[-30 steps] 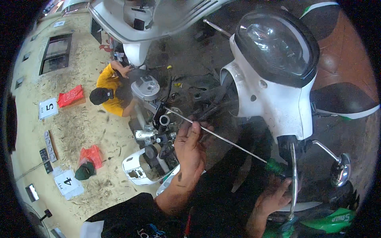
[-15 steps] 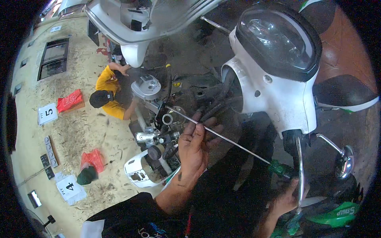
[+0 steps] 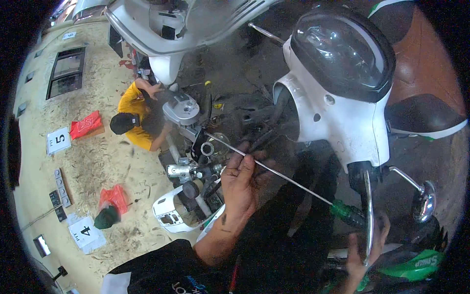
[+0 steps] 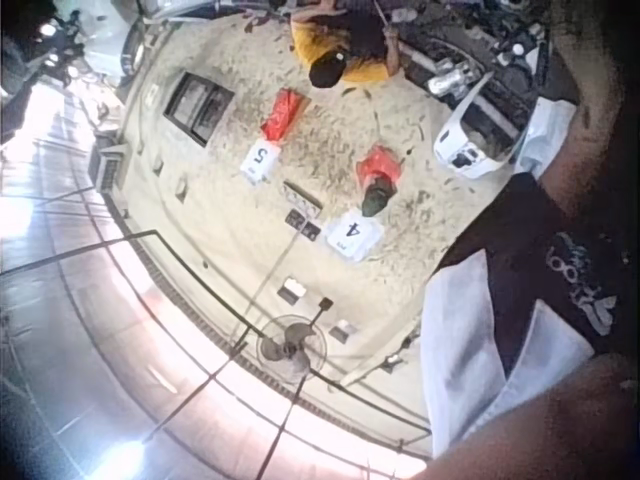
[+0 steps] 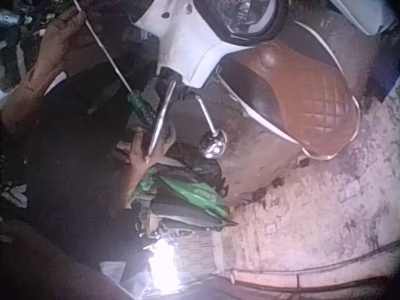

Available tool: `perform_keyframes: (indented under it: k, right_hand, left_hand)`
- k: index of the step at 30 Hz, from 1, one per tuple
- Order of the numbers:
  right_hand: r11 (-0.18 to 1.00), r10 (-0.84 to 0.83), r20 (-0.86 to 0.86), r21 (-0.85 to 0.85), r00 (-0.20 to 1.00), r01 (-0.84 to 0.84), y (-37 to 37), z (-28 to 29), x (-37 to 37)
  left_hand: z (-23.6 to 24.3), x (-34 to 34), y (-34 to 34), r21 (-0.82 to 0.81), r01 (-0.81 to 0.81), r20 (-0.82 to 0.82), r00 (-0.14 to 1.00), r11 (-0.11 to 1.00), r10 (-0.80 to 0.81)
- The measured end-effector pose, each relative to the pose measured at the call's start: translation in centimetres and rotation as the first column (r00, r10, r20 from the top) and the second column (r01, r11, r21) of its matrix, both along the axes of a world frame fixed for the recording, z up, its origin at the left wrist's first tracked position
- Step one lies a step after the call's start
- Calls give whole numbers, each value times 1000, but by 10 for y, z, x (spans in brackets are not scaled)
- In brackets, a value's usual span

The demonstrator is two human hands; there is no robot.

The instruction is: The person unscrews fasteners on the front assembly of an electric scooter using a screwdriver, then detaches a component and disconnects the wiring connectors by hand.

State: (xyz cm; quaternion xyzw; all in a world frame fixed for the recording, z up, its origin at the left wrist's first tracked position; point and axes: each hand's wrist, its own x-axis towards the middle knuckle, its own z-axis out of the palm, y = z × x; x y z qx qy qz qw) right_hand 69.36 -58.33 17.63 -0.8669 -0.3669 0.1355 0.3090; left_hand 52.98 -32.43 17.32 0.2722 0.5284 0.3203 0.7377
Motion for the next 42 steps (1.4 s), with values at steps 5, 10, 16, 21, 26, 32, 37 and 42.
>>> perform_keyframes:
  k: [5,10,16,21,26,32,37,42]
  right_hand:
    - [870,-491,-726,-379,481,316,-13,9,5]
    - [987,158,-287,59,945,-147,-24,-2,20]
    - [986,-117,-659,-169,743,5,-45,-30,27]
    - [997,-72,-610,-62,789,43,-75,-47,33]
    - [1000,4,-969,-3,246,-30,-9,-10,58]
    - [991,-69,-826,-123,559,-60,-6,-12,61]
    - [965,145,-737,-42,660,-260,-29,-24,68]
    - [807,-111,-894,-335,433,-486,-12,-23,83]
  left_hand:
    - [0,0,-1,-19,-1,-25,1000,1000,1]
    - [-2,1,-2,20,13,-42,999,1000,-12]
    - [-7,5,-38,-24,7,51,999,1000,-6]
    - [-3,39,-108,-140,417,188,902,898,-389]
    - [-9,55,-136,-74,398,140,912,914,-386]
    - [-4,73,-146,-245,243,-121,953,939,-278]
    - [-4,84,-145,-212,222,-311,908,952,-282]
    - [-2,69,-145,-263,176,73,984,949,-163]
